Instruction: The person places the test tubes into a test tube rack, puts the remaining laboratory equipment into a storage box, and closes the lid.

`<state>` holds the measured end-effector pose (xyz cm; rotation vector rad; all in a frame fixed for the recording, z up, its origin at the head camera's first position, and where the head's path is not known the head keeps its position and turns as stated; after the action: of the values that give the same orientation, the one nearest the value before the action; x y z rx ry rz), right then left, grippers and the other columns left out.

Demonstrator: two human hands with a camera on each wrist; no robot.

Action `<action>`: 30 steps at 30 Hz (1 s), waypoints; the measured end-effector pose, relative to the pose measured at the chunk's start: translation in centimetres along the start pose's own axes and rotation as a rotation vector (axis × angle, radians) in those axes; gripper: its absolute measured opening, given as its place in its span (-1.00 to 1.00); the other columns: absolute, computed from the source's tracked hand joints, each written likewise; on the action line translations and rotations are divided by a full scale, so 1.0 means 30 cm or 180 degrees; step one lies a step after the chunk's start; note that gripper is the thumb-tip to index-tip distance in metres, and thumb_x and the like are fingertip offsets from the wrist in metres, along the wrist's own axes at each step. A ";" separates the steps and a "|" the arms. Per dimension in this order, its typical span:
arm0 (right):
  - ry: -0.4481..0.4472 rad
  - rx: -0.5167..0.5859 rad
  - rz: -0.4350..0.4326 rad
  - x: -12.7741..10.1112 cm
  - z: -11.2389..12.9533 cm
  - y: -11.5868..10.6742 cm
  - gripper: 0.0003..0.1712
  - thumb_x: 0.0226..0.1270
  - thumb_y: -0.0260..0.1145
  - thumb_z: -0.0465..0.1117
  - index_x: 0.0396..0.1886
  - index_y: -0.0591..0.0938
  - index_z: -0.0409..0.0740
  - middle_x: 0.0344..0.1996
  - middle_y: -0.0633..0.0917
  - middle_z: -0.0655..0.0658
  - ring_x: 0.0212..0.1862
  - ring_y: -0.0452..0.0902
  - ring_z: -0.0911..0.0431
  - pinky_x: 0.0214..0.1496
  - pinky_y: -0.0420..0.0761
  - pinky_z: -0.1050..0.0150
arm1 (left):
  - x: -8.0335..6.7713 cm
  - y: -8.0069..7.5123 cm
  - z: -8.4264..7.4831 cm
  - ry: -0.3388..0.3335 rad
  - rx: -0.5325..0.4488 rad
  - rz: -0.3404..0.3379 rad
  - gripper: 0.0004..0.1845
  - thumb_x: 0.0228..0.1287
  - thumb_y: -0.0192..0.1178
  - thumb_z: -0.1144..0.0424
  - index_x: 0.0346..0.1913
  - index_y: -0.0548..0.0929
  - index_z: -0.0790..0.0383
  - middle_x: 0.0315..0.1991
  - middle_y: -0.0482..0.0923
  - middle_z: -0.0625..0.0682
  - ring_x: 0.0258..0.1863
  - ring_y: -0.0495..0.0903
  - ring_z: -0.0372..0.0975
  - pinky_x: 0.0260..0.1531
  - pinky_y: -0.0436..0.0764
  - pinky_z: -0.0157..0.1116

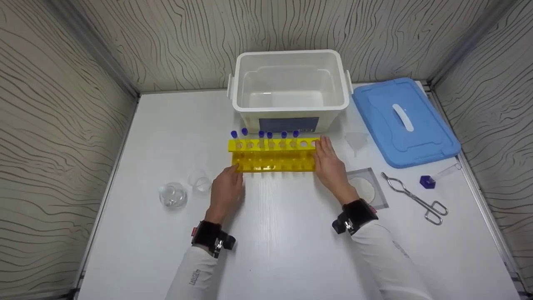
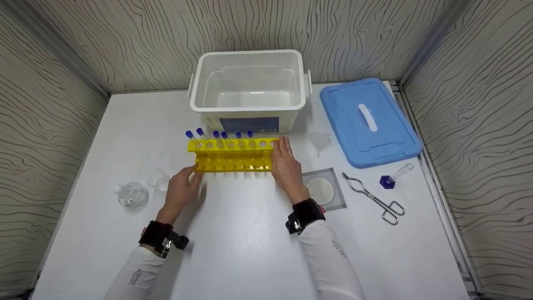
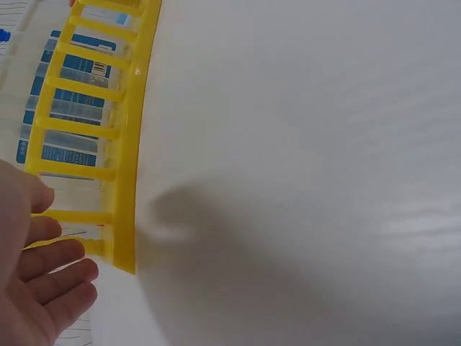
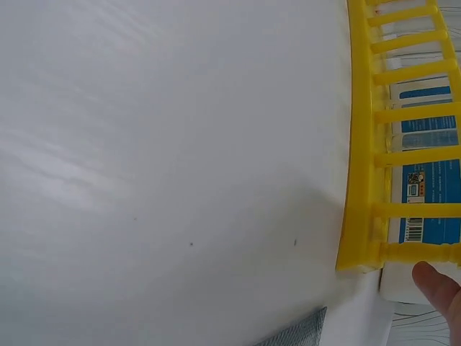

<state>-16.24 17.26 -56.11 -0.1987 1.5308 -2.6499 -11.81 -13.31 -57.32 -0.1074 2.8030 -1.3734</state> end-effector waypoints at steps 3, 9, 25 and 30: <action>0.0014 0.0015 0.0023 0.004 0.015 0.007 -0.39 0.59 -0.04 -0.14 0.49 0.20 -0.34 0.54 0.17 -0.34 0.59 0.02 -0.16 0.50 0.30 -0.10 | -0.005 -0.012 -0.011 0.0186 0.0120 -0.0160 -0.63 0.42 0.13 0.19 0.20 0.63 0.24 0.03 0.72 0.13 0.03 0.71 -0.06 0.05 0.69 -0.14; -0.0029 0.0096 0.0040 0.012 0.051 0.029 -0.39 0.59 -0.04 -0.14 0.49 0.21 -0.36 0.54 0.16 -0.36 0.59 0.02 -0.17 0.55 0.23 -0.08 | -0.018 -0.022 -0.043 0.0963 0.0190 -0.0462 -0.73 0.37 0.19 0.28 0.05 0.72 0.25 -0.12 0.77 0.10 -0.12 0.74 -0.10 -0.09 0.73 -0.20; -0.0129 0.0403 0.0020 0.029 0.180 0.090 -0.42 0.55 0.04 -0.17 0.45 0.30 -0.33 0.52 0.21 -0.32 0.58 0.07 -0.13 0.57 0.22 -0.05 | -0.013 0.054 -0.228 0.1917 0.0295 -0.0417 -0.73 0.35 0.23 0.25 0.04 0.73 0.24 -0.07 0.74 0.04 -0.08 0.72 -0.16 0.01 0.70 -0.28; -0.0105 0.0584 0.0058 0.033 0.196 0.103 -0.41 0.56 0.03 -0.17 0.46 0.28 -0.35 0.53 0.19 -0.33 0.59 0.04 -0.12 0.58 0.20 -0.03 | 0.008 0.083 -0.271 0.1959 0.0481 -0.0297 -0.65 0.39 0.19 0.22 0.16 0.67 0.25 0.12 0.67 0.08 0.13 0.65 -0.13 0.20 0.62 -0.25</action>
<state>-16.33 10.55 -55.81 -0.2144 1.2643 -2.7376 -12.57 -5.39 -54.28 0.2313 3.1704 -1.9128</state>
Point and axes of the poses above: each hand's wrist, its own x-axis towards the middle knuckle, its own y-axis out of the palm, z = x × y, the point moved 1 cm from there along x, towards the middle knuckle
